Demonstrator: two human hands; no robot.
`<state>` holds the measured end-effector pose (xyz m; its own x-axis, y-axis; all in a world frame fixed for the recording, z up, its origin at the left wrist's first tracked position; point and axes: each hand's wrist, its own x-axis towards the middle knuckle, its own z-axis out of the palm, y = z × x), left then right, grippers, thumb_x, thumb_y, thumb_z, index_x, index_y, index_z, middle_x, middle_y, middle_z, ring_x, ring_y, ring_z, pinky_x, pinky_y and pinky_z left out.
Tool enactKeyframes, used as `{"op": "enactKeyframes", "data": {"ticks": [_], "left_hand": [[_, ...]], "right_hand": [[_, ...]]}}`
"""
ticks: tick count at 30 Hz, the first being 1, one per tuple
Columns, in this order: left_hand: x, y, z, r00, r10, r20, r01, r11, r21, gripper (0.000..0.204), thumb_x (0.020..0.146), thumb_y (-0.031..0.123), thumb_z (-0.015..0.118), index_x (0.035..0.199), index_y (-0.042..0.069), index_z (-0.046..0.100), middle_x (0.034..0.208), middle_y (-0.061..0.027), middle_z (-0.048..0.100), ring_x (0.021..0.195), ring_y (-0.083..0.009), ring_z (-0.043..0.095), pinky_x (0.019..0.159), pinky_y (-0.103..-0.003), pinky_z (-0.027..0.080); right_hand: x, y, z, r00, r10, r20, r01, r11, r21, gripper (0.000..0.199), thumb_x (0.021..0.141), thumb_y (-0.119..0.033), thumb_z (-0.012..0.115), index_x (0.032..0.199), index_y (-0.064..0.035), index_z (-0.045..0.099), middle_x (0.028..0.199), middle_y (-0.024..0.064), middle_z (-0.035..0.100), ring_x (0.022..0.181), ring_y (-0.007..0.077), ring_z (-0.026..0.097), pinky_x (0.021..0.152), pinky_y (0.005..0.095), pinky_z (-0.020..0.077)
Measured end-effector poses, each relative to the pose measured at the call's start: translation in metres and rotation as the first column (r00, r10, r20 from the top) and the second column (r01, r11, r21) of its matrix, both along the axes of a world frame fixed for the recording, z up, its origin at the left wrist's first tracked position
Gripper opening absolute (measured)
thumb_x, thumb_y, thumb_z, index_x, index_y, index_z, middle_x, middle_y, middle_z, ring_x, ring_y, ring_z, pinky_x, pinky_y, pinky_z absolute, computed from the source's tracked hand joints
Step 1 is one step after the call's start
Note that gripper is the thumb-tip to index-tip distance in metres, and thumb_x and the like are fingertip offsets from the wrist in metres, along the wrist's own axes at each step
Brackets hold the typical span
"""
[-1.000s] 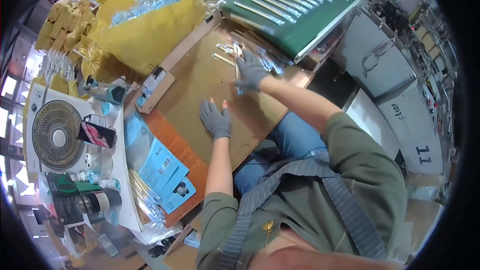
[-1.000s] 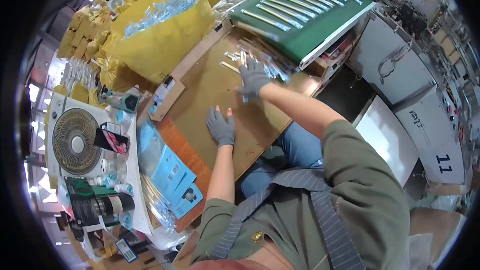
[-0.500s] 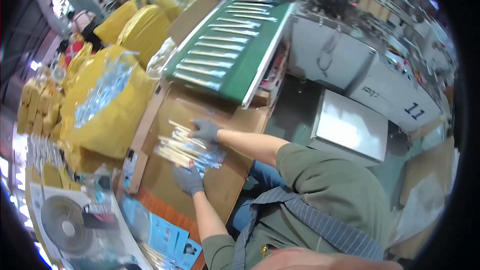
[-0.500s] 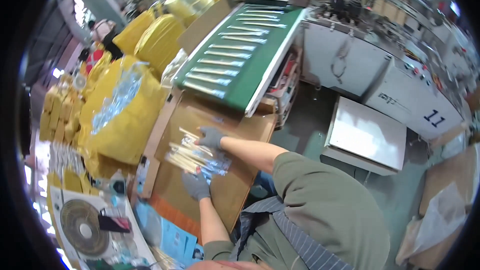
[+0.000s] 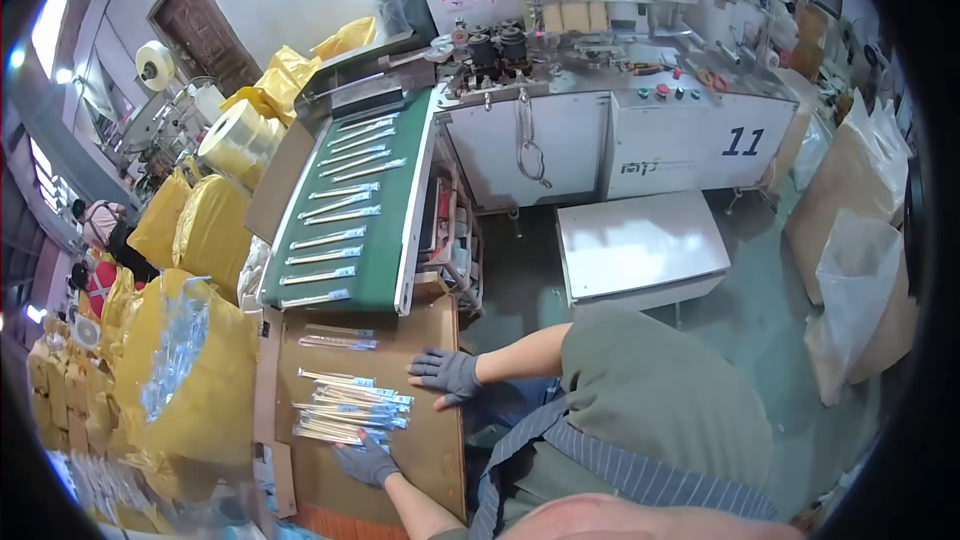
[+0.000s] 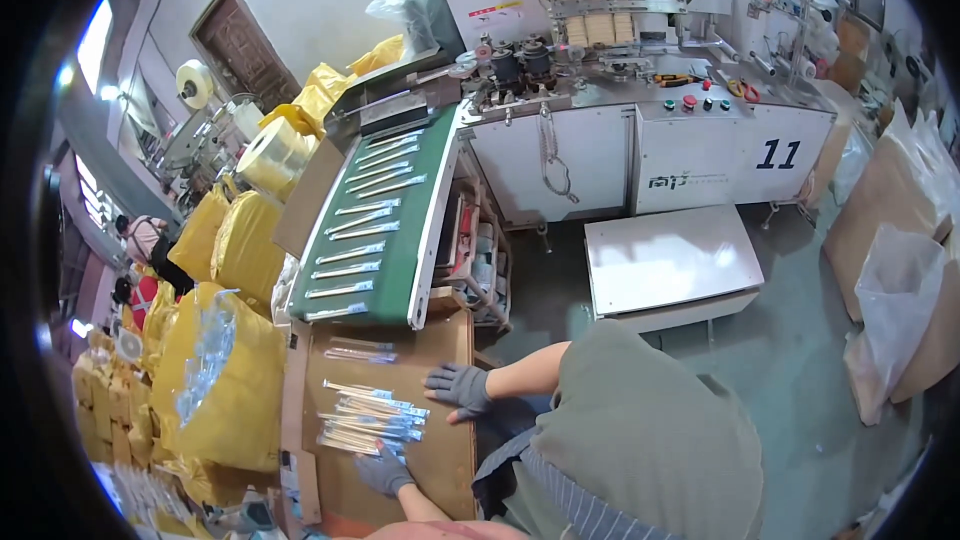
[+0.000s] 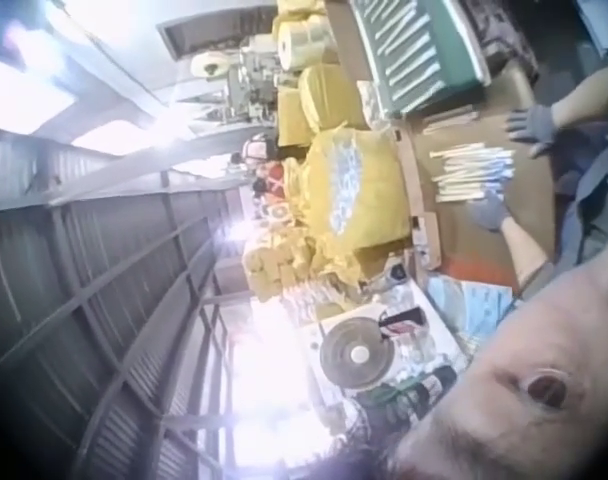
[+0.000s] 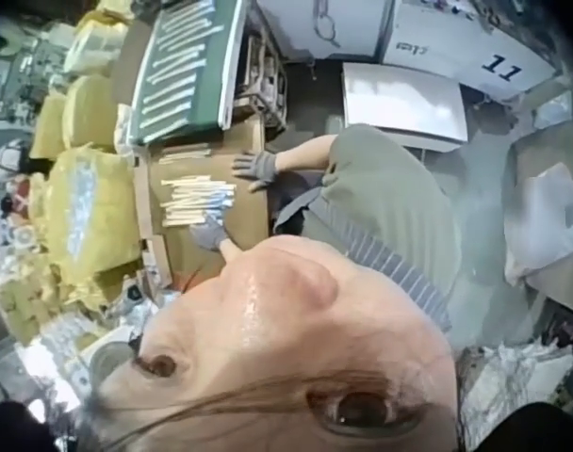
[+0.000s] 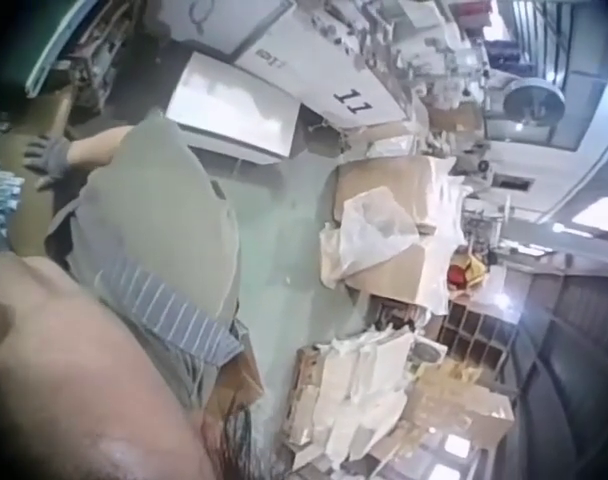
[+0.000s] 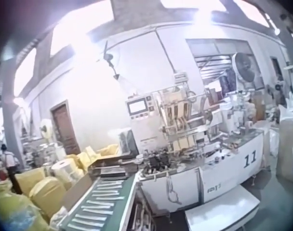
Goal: Taking bundles of chopsticks, inserting them into plastic sleeves, and placing them into cardboard boxes.
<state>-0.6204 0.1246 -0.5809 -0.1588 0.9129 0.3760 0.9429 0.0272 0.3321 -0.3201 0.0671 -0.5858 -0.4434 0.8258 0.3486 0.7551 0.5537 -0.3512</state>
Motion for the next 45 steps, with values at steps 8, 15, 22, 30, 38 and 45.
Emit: {"op": "enactKeyframes", "data": {"ticks": [8, 15, 22, 30, 38, 45], "left_hand": [[0.000, 0.001, -0.004, 1.000, -0.001, -0.007, 0.002, 0.999, 0.040, 0.069, 0.088, 0.052, 0.052, 0.126, -0.005, 0.049, 0.131, -0.0224, 0.049, 0.122, -0.0365, 0.045, 0.103, -0.046, 0.033], [0.000, -0.004, 0.001, 0.998, 0.015, 0.056, -0.020, 0.995, 0.096, 0.070, 0.085, 0.052, 0.057, 0.123, -0.005, 0.050, 0.129, -0.0233, 0.051, 0.118, -0.0381, 0.047, 0.101, -0.045, 0.035], [0.011, -0.004, 0.019, 0.994, -0.022, 0.109, 0.016, 0.999, 0.051, 0.065, 0.067, 0.051, 0.075, 0.104, 0.001, 0.056, 0.102, -0.0189, 0.058, 0.099, -0.0355, 0.054, 0.086, -0.043, 0.043], [0.004, -0.009, 0.000, 0.999, -0.001, 0.051, -0.006, 0.989, 0.149, 0.083, 0.073, 0.060, 0.065, 0.123, -0.003, 0.049, 0.126, -0.0213, 0.051, 0.122, -0.0356, 0.043, 0.103, -0.045, 0.031], [0.009, -0.006, 0.005, 0.998, -0.024, 0.063, 0.016, 0.992, 0.124, 0.084, 0.074, 0.058, 0.066, 0.125, -0.006, 0.047, 0.128, -0.0223, 0.049, 0.123, -0.0347, 0.042, 0.104, -0.043, 0.030], [0.006, -0.007, 0.004, 1.000, -0.012, 0.025, 0.008, 0.987, 0.159, 0.081, 0.075, 0.057, 0.066, 0.123, -0.007, 0.049, 0.128, -0.0234, 0.050, 0.121, -0.0360, 0.044, 0.103, -0.043, 0.032]], "right_hand": [[0.002, 0.001, -0.004, 0.997, 0.016, 0.076, -0.016, 1.000, -0.001, 0.082, 0.085, -0.062, 0.042, 0.138, -0.0009, 0.034, 0.144, 0.0242, 0.032, 0.136, 0.0389, 0.025, 0.112, 0.0534, 0.0131], [-0.001, 0.003, -0.005, 0.997, 0.041, 0.065, -0.041, 0.999, 0.002, 0.081, 0.085, -0.062, 0.043, 0.138, -0.0009, 0.035, 0.144, 0.0241, 0.032, 0.136, 0.0395, 0.026, 0.111, 0.0536, 0.0145], [0.004, -0.001, 0.011, 0.997, 0.019, 0.073, -0.019, 1.000, 0.004, 0.077, 0.081, -0.058, 0.053, 0.133, -0.0015, 0.039, 0.136, 0.0244, 0.038, 0.130, 0.0411, 0.031, 0.109, 0.0534, 0.0198], [-0.003, -0.007, 0.030, 0.993, 0.004, 0.119, -0.012, 0.997, 0.070, 0.075, 0.082, -0.057, 0.051, 0.133, -0.0029, 0.043, 0.135, 0.0206, 0.042, 0.129, 0.0369, 0.035, 0.109, 0.0521, 0.0193], [-0.001, -0.006, 0.032, 0.993, -0.016, 0.120, 0.010, 0.998, 0.056, 0.075, 0.082, -0.057, 0.051, 0.134, -0.0027, 0.042, 0.137, 0.0212, 0.041, 0.130, 0.0374, 0.034, 0.110, 0.0517, 0.0181], [-0.004, -0.006, 0.034, 0.994, -0.016, 0.105, 0.011, 0.999, 0.048, 0.076, 0.083, -0.058, 0.050, 0.134, -0.0022, 0.042, 0.137, 0.0213, 0.041, 0.129, 0.0376, 0.035, 0.110, 0.0521, 0.0180]]}}
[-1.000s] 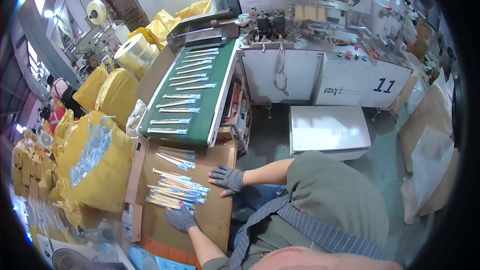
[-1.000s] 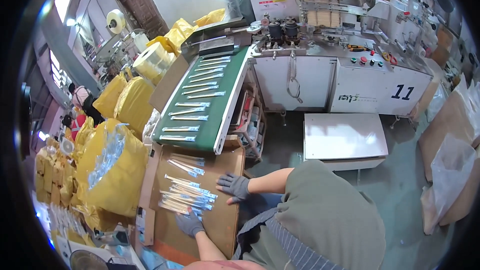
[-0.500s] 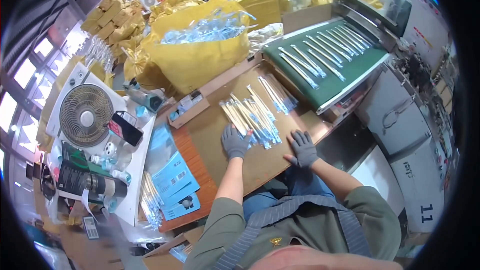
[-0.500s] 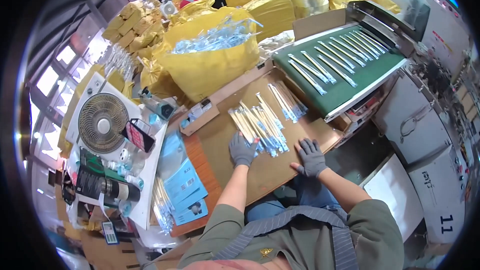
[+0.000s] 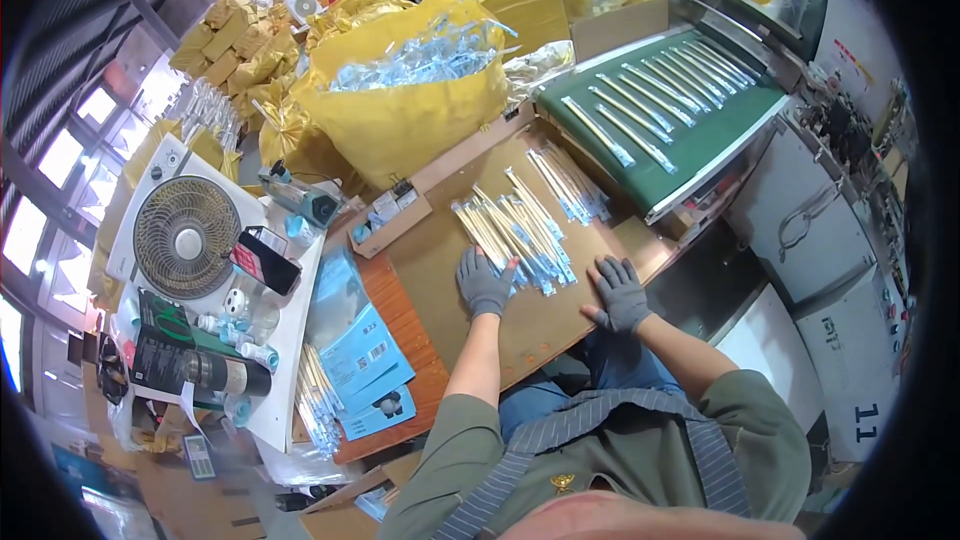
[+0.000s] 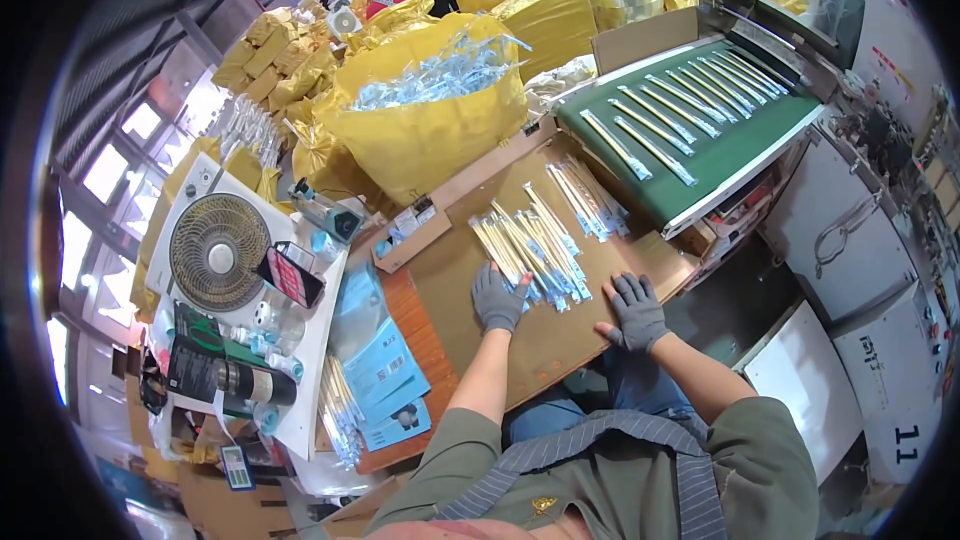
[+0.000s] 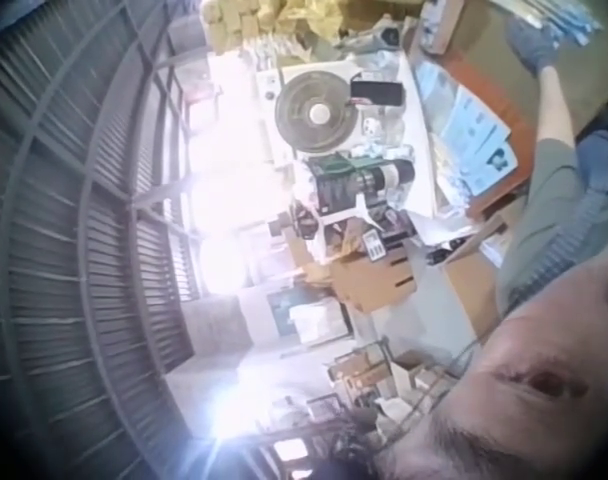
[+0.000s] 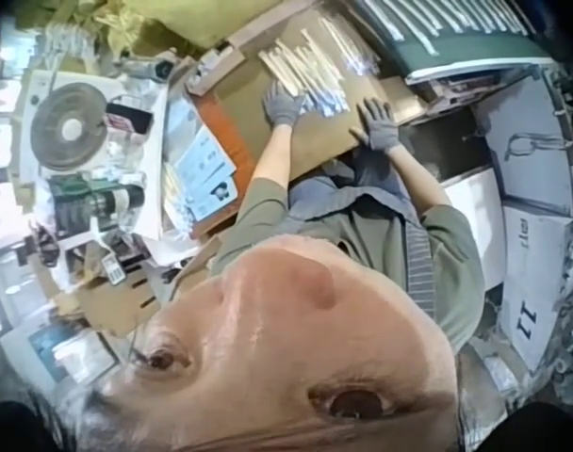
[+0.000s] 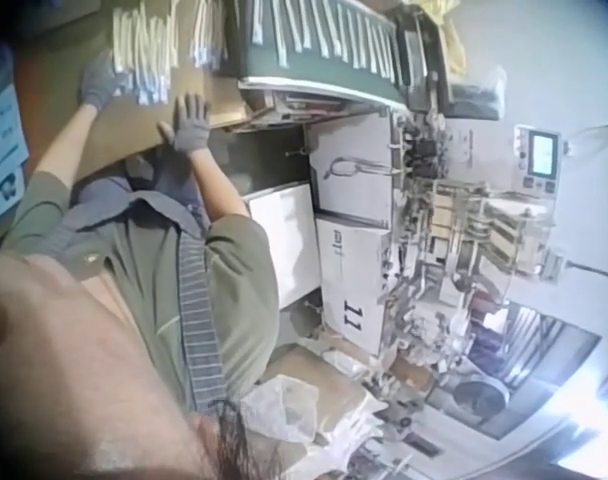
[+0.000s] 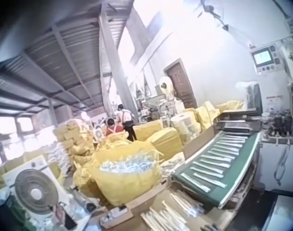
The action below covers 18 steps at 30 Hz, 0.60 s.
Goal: Taking bundles of chopsticks, inserting them into plastic sleeves, and placing them into cardboard boxes.
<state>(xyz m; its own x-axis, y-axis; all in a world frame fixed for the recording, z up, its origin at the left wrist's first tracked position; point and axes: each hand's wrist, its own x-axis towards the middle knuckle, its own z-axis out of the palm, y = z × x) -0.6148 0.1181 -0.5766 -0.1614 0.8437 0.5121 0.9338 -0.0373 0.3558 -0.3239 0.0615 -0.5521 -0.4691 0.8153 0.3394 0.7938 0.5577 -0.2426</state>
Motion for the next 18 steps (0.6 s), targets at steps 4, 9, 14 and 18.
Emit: {"op": "enactKeyframes", "data": {"ticks": [4, 9, 14, 18], "left_hand": [[0.002, -0.003, 0.004, 0.999, 0.001, 0.034, 0.000, 0.999, -0.054, 0.084, 0.074, 0.058, 0.065, 0.126, -0.006, 0.047, 0.128, -0.0219, 0.049, 0.124, -0.0340, 0.042, 0.105, -0.043, 0.030], [0.004, -0.004, 0.001, 0.999, -0.006, 0.037, 0.008, 0.999, -0.051, 0.083, 0.075, 0.059, 0.064, 0.126, -0.004, 0.046, 0.129, -0.0217, 0.049, 0.124, -0.0339, 0.042, 0.104, -0.043, 0.030], [0.007, -0.001, 0.007, 0.997, -0.024, 0.079, 0.033, 0.992, -0.121, 0.084, 0.074, 0.061, 0.063, 0.125, -0.003, 0.047, 0.127, -0.0228, 0.050, 0.121, -0.0351, 0.044, 0.102, -0.045, 0.032], [-0.001, 0.001, 0.008, 0.993, -0.016, 0.114, 0.033, 0.988, -0.153, 0.084, 0.074, 0.063, 0.063, 0.124, -0.003, 0.048, 0.126, -0.0240, 0.051, 0.120, -0.0364, 0.046, 0.100, -0.046, 0.034]], "right_hand": [[0.001, -0.002, -0.003, 1.000, -0.002, 0.011, 0.002, 1.000, 0.019, 0.076, 0.082, -0.058, 0.050, 0.133, -0.0020, 0.043, 0.136, 0.0213, 0.041, 0.129, 0.0378, 0.035, 0.110, 0.0526, 0.0185], [0.002, -0.005, 0.000, 1.000, -0.009, 0.014, 0.009, 1.000, 0.006, 0.075, 0.082, -0.057, 0.051, 0.132, -0.0019, 0.043, 0.136, 0.0213, 0.042, 0.128, 0.0379, 0.036, 0.109, 0.0531, 0.0194], [0.006, -0.004, -0.004, 1.000, -0.008, -0.015, 0.008, 0.999, 0.031, 0.073, 0.081, -0.056, 0.053, 0.130, -0.0022, 0.046, 0.134, 0.0210, 0.043, 0.126, 0.0381, 0.037, 0.108, 0.0520, 0.0214], [0.001, 0.002, -0.005, 0.999, 0.009, -0.041, -0.008, 1.000, 0.029, 0.073, 0.081, -0.056, 0.052, 0.131, -0.0025, 0.045, 0.133, 0.0213, 0.043, 0.126, 0.0386, 0.037, 0.107, 0.0516, 0.0229]]}}
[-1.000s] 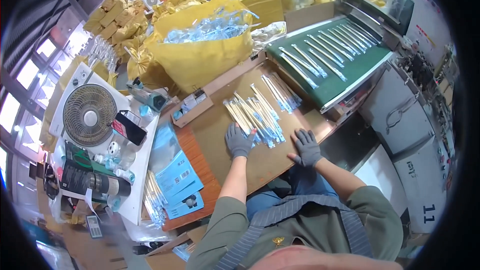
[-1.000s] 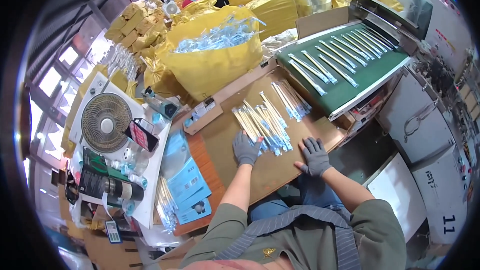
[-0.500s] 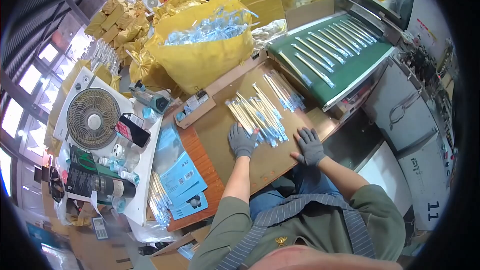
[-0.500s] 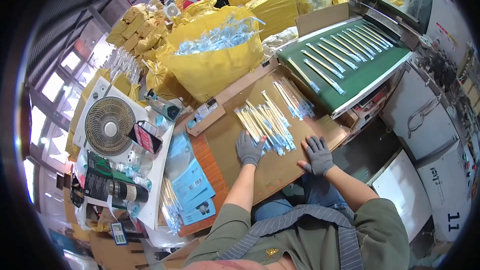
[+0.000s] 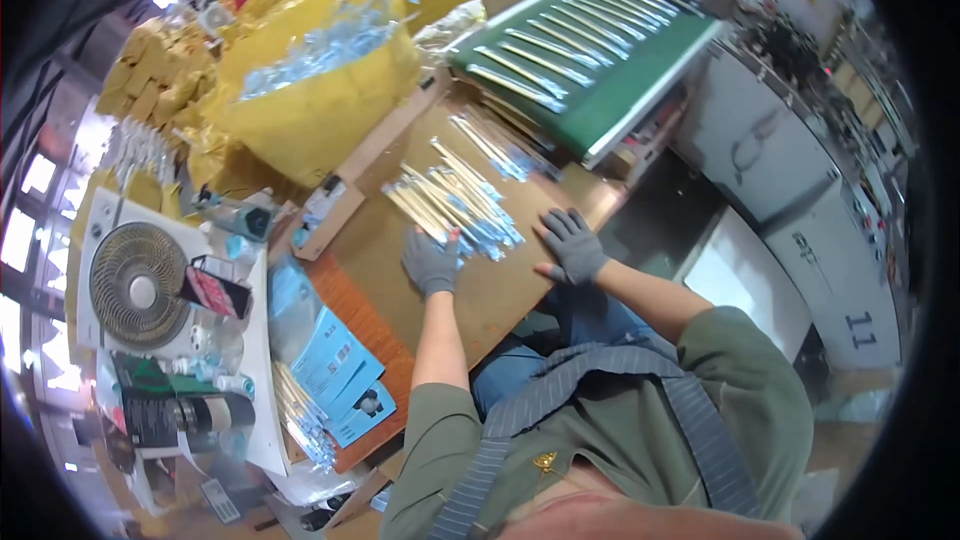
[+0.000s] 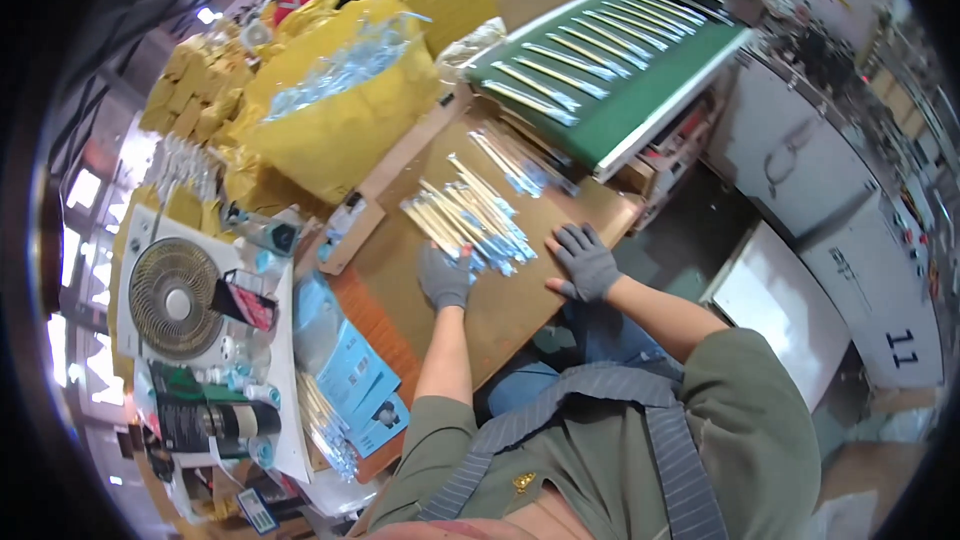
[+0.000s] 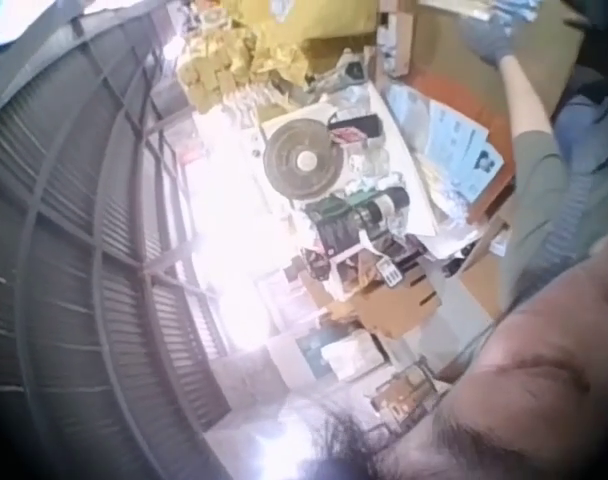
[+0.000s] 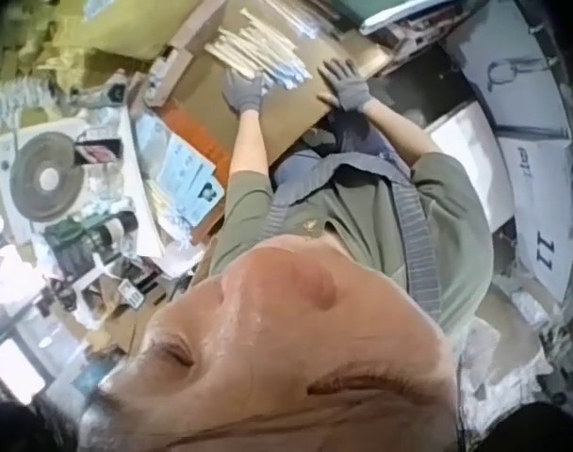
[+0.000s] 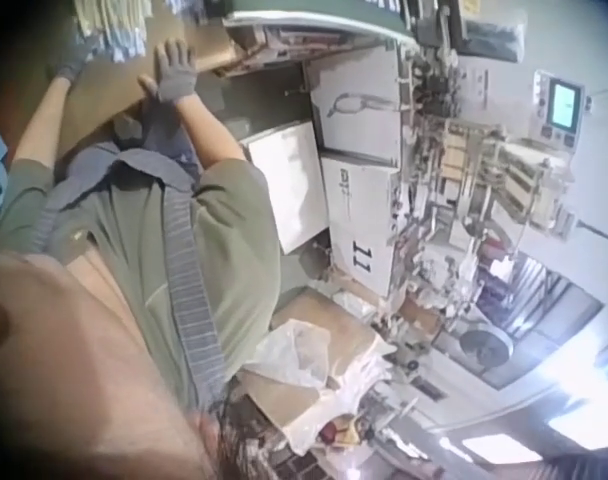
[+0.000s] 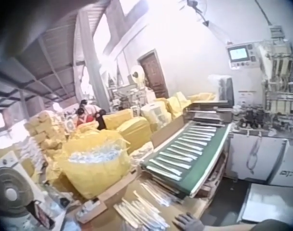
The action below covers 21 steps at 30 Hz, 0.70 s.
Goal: Taking bundles of chopsticks, inserting them into plastic sleeves, and placing them into cardboard boxes.
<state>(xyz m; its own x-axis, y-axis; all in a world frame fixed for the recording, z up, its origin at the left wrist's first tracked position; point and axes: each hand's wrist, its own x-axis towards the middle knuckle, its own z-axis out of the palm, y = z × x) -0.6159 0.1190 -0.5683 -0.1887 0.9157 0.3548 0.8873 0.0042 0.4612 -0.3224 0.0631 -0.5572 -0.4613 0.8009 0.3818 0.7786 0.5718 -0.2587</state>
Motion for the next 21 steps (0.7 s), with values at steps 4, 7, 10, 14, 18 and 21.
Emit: {"op": "enactKeyframes", "data": {"ticks": [4, 7, 10, 14, 18, 21], "left_hand": [[0.001, 0.001, -0.001, 0.998, -0.001, -0.056, 0.005, 0.997, 0.071, 0.082, 0.074, 0.060, 0.064, 0.123, -0.004, 0.049, 0.128, -0.0238, 0.050, 0.121, -0.0366, 0.045, 0.102, -0.044, 0.033], [0.000, 0.005, -0.002, 0.999, -0.008, -0.048, 0.014, 0.992, 0.125, 0.079, 0.075, 0.058, 0.065, 0.122, -0.004, 0.050, 0.128, -0.0231, 0.051, 0.121, -0.0363, 0.045, 0.102, -0.044, 0.033], [0.007, 0.003, 0.006, 1.000, -0.027, -0.012, 0.028, 0.999, 0.028, 0.080, 0.074, 0.056, 0.067, 0.122, -0.004, 0.050, 0.128, -0.0238, 0.050, 0.121, -0.0369, 0.045, 0.102, -0.045, 0.034], [0.004, -0.005, 0.004, 0.997, -0.005, 0.073, 0.006, 1.000, -0.014, 0.080, 0.073, 0.055, 0.069, 0.124, -0.004, 0.049, 0.130, -0.0236, 0.048, 0.122, -0.0383, 0.044, 0.101, -0.046, 0.035], [0.005, -0.009, 0.004, 0.997, -0.065, 0.029, 0.063, 0.996, 0.069, 0.079, 0.075, 0.054, 0.068, 0.127, -0.002, 0.048, 0.132, -0.0236, 0.047, 0.122, -0.0382, 0.044, 0.102, -0.046, 0.033], [0.004, -0.005, 0.004, 0.999, -0.035, 0.023, 0.033, 0.997, 0.071, 0.078, 0.076, 0.053, 0.067, 0.128, -0.001, 0.047, 0.132, -0.0233, 0.047, 0.122, -0.0374, 0.043, 0.104, -0.046, 0.031]], "right_hand": [[0.000, 0.001, 0.000, 1.000, -0.009, -0.007, 0.009, 1.000, 0.018, 0.072, 0.081, -0.055, 0.052, 0.130, -0.0024, 0.045, 0.132, 0.0202, 0.044, 0.125, 0.0372, 0.038, 0.107, 0.0508, 0.0235], [-0.003, 0.001, 0.006, 1.000, 0.007, -0.015, -0.007, 0.999, 0.033, 0.070, 0.082, -0.053, 0.053, 0.129, -0.0014, 0.045, 0.130, 0.0211, 0.045, 0.124, 0.0378, 0.038, 0.107, 0.0502, 0.0248], [-0.002, -0.004, 0.011, 0.963, 0.043, -0.265, -0.067, 0.994, -0.082, 0.062, 0.082, -0.044, 0.057, 0.126, -0.0002, 0.046, 0.126, 0.0232, 0.045, 0.121, 0.0395, 0.040, 0.105, 0.0498, 0.0272], [-0.012, -0.007, 0.002, 0.988, 0.064, -0.140, -0.070, 0.997, -0.037, 0.060, 0.084, -0.043, 0.057, 0.127, -0.0021, 0.046, 0.130, 0.0208, 0.045, 0.123, 0.0375, 0.041, 0.106, 0.0502, 0.0284], [-0.012, -0.011, -0.003, 0.988, 0.024, -0.150, -0.031, 0.999, -0.043, 0.060, 0.084, -0.046, 0.055, 0.126, -0.0025, 0.048, 0.135, 0.0201, 0.044, 0.126, 0.0359, 0.040, 0.106, 0.0507, 0.0294], [-0.013, -0.011, -0.003, 0.988, 0.037, -0.150, -0.038, 0.999, -0.006, 0.060, 0.084, -0.046, 0.055, 0.125, -0.0028, 0.049, 0.134, 0.0194, 0.045, 0.125, 0.0356, 0.041, 0.105, 0.0500, 0.0308]]}}
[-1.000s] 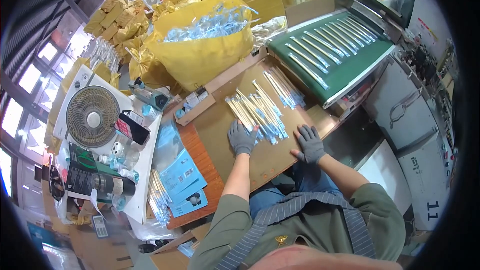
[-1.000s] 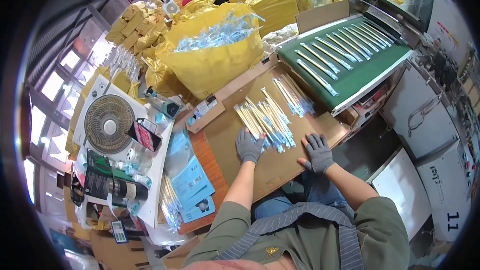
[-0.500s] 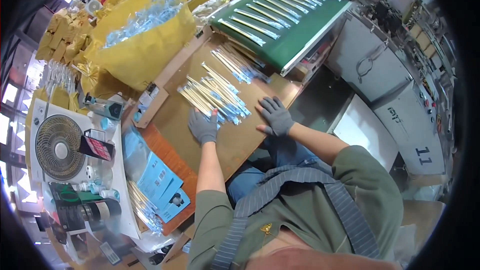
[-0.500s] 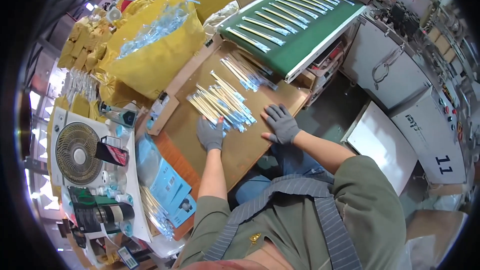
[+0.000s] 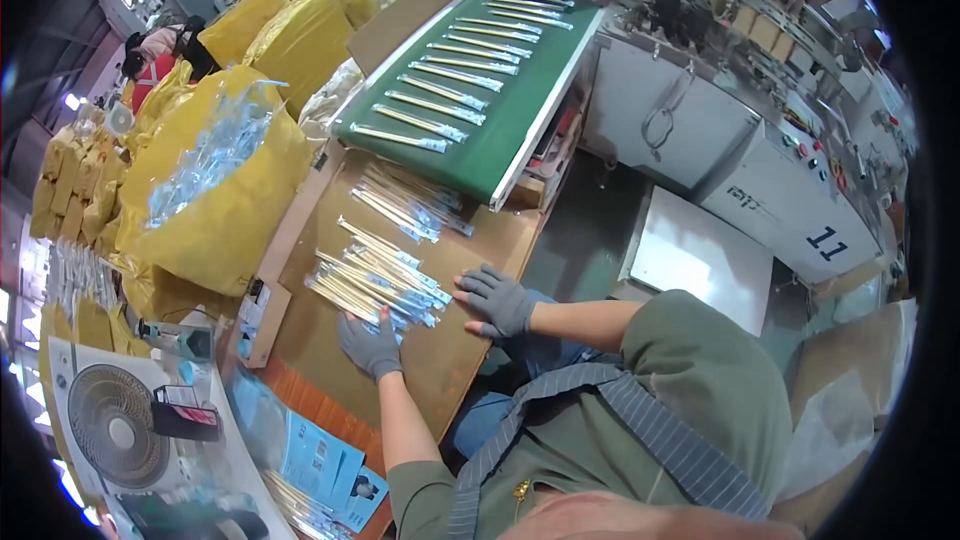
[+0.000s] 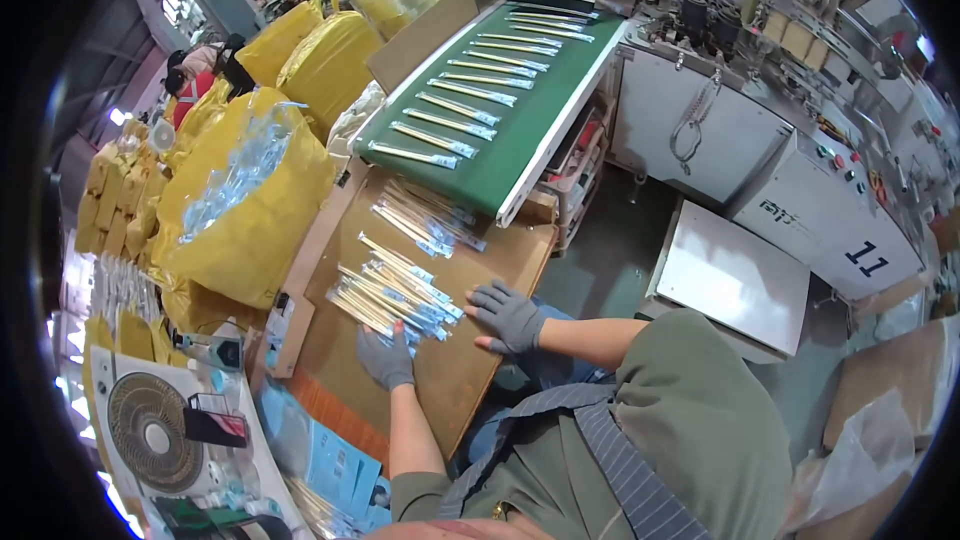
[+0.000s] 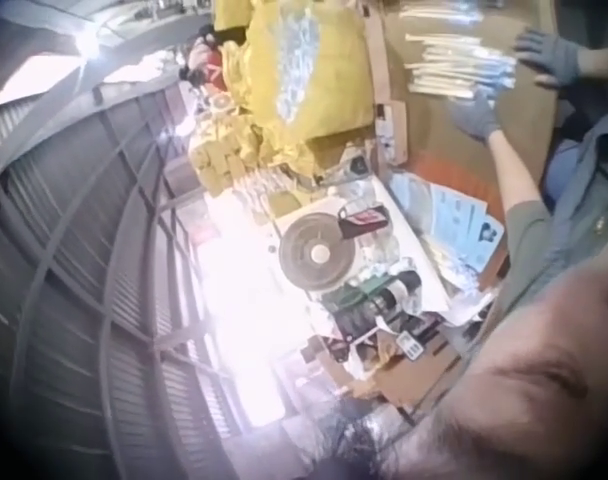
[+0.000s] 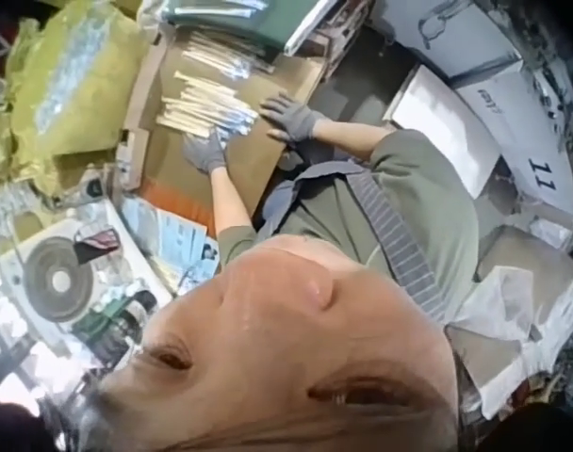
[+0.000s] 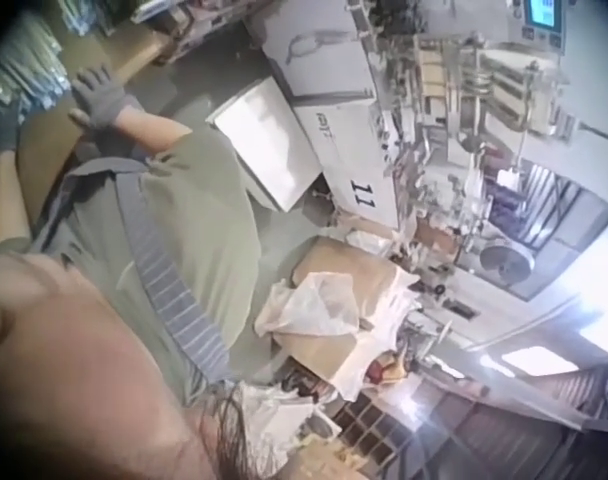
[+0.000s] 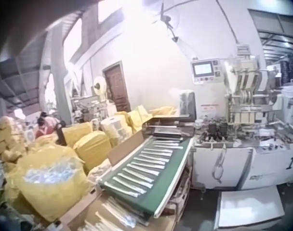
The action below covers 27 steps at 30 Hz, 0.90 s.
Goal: Taking bundles of chopsticks, inserting them into plastic sleeves, and placing them into cardboard boxes.
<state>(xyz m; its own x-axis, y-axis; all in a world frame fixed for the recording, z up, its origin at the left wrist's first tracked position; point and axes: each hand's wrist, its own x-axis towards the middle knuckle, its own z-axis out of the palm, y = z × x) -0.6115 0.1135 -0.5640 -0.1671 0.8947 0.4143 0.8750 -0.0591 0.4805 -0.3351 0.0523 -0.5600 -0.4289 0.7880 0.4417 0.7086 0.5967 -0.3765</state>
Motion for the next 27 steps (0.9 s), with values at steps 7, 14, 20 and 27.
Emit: {"op": "enactKeyframes", "data": {"ticks": [7, 14, 20, 27], "left_hand": [[-0.001, 0.004, -0.007, 0.997, 0.012, -0.080, -0.010, 0.999, 0.032, 0.079, 0.075, 0.053, 0.067, 0.129, -0.001, 0.045, 0.131, -0.0233, 0.048, 0.122, -0.0372, 0.043, 0.104, -0.046, 0.031], [-0.004, 0.004, -0.011, 0.996, 0.039, -0.082, -0.039, 0.999, -0.007, 0.079, 0.075, 0.053, 0.066, 0.129, -0.001, 0.045, 0.132, -0.0233, 0.046, 0.124, -0.0370, 0.041, 0.105, -0.045, 0.030], [0.001, 0.002, -0.003, 0.998, 0.026, -0.064, -0.030, 0.998, -0.064, 0.082, 0.077, 0.053, 0.065, 0.133, -0.002, 0.043, 0.136, -0.0234, 0.044, 0.125, -0.0372, 0.040, 0.106, -0.044, 0.029], [0.006, 0.001, 0.010, 0.999, -0.043, -0.026, 0.040, 0.993, -0.110, 0.078, 0.079, 0.047, 0.064, 0.135, -0.001, 0.040, 0.136, -0.0248, 0.043, 0.125, -0.0397, 0.040, 0.105, -0.046, 0.031]], "right_hand": [[0.000, 0.001, 0.001, 1.000, -0.018, -0.020, 0.018, 1.000, -0.001, 0.059, 0.082, -0.043, 0.057, 0.124, -0.0020, 0.050, 0.132, 0.0200, 0.046, 0.126, 0.0352, 0.041, 0.106, 0.0496, 0.0293], [-0.001, 0.002, 0.000, 0.999, -0.012, -0.042, 0.013, 1.000, 0.010, 0.058, 0.082, -0.042, 0.057, 0.123, -0.0018, 0.051, 0.133, 0.0201, 0.046, 0.126, 0.0356, 0.041, 0.106, 0.0492, 0.0296], [0.001, 0.002, -0.005, 0.993, 0.001, -0.117, -0.004, 1.000, -0.023, 0.057, 0.083, -0.041, 0.057, 0.123, -0.0021, 0.050, 0.132, 0.0199, 0.046, 0.126, 0.0356, 0.041, 0.107, 0.0494, 0.0293], [0.081, 0.106, 0.112, 0.929, 0.157, -0.336, 0.002, 0.904, 0.427, 0.055, 0.075, -0.019, 0.069, 0.126, -0.0052, 0.051, 0.127, 0.0171, 0.052, 0.118, 0.0353, 0.050, 0.097, 0.0477, 0.0416]]}}
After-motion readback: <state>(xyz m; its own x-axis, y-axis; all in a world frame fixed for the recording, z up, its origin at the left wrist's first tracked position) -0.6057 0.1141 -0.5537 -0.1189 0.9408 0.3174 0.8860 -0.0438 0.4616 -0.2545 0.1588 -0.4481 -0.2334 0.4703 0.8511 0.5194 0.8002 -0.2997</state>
